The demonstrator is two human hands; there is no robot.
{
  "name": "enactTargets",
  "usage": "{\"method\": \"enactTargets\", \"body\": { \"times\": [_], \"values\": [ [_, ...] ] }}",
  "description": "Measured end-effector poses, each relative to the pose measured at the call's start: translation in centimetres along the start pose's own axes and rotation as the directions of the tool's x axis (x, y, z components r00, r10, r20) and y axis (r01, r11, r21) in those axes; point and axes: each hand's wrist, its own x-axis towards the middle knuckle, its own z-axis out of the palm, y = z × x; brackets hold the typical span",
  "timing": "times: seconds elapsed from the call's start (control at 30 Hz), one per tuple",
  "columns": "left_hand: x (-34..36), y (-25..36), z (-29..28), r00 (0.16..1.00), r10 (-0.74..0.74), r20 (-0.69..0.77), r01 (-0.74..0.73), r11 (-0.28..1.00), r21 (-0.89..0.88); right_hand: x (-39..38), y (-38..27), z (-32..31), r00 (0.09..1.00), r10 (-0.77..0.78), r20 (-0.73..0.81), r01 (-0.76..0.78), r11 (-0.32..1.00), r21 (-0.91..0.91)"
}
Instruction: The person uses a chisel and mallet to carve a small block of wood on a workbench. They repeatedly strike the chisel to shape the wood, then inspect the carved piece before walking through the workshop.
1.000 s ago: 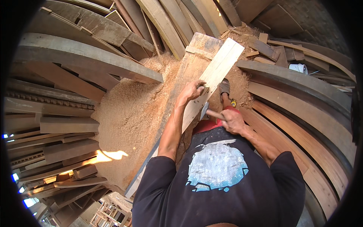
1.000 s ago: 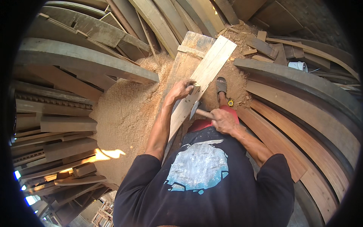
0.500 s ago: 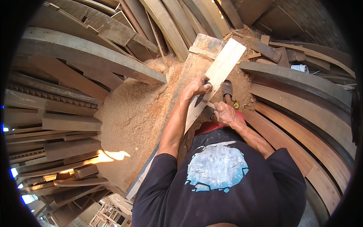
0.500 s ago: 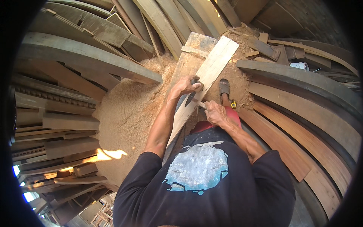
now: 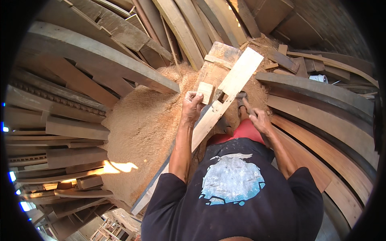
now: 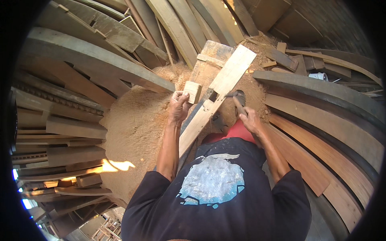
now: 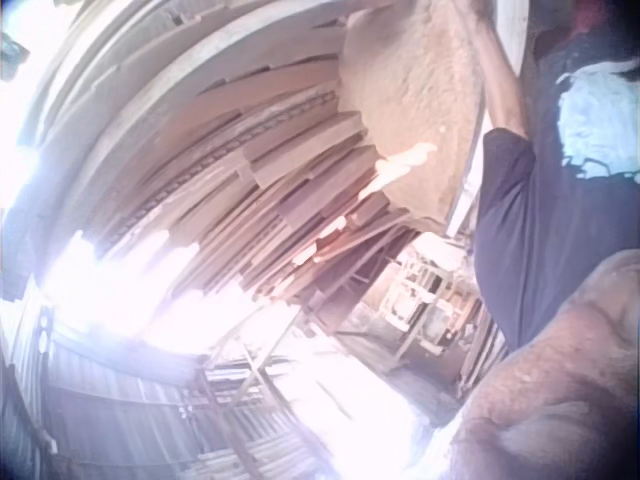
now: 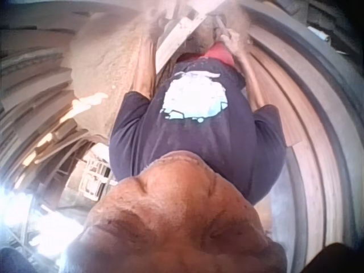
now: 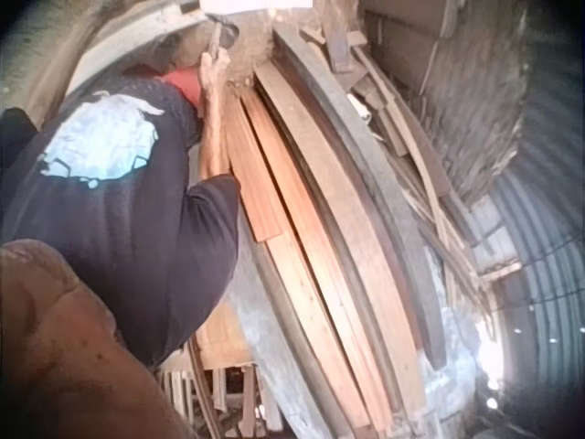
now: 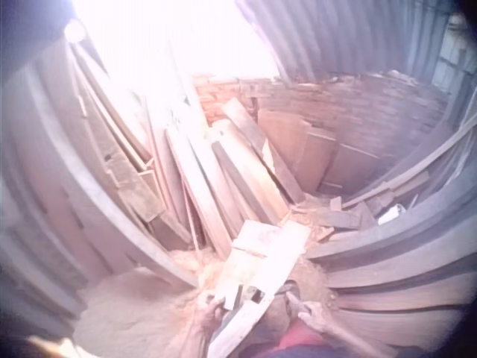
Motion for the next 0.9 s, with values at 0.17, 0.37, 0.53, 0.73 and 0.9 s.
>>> {"method": "enactTargets", "body": {
  "times": [0.17,0.37,0.53,0.73,0.9],
  "values": [
    [-2.9,1.5,1.6,0.98,0.153,0.125,-0.103,0.935,-0.338,8.2,-0.3,6.8,0.96,-0.045,-0.277,0.068,0.995,0.073],
    [-6.5,2.6,2.6,0.968,0.251,0.013,-0.241,0.942,-0.235,10.1,-2.2,11.1,0.995,0.031,-0.095,-0.05,0.979,-0.2],
    [-8.8,4.4,2.2,0.961,0.276,-0.02,-0.275,0.948,-0.158,7.4,-7.1,7.3,0.98,0.012,0.2,0.039,0.968,-0.249],
    [-11.6,5.1,0.9,0.987,-0.088,0.132,0.146,0.831,-0.536,1.9,-16.2,1.6,0.857,-0.424,0.293,0.302,0.874,0.38],
    [-13.3,4.4,1.4,0.872,-0.235,0.43,0.454,0.719,-0.526,1.1,-21.0,0.4,0.695,-0.557,0.455,0.208,0.762,0.613]
  ]
}}
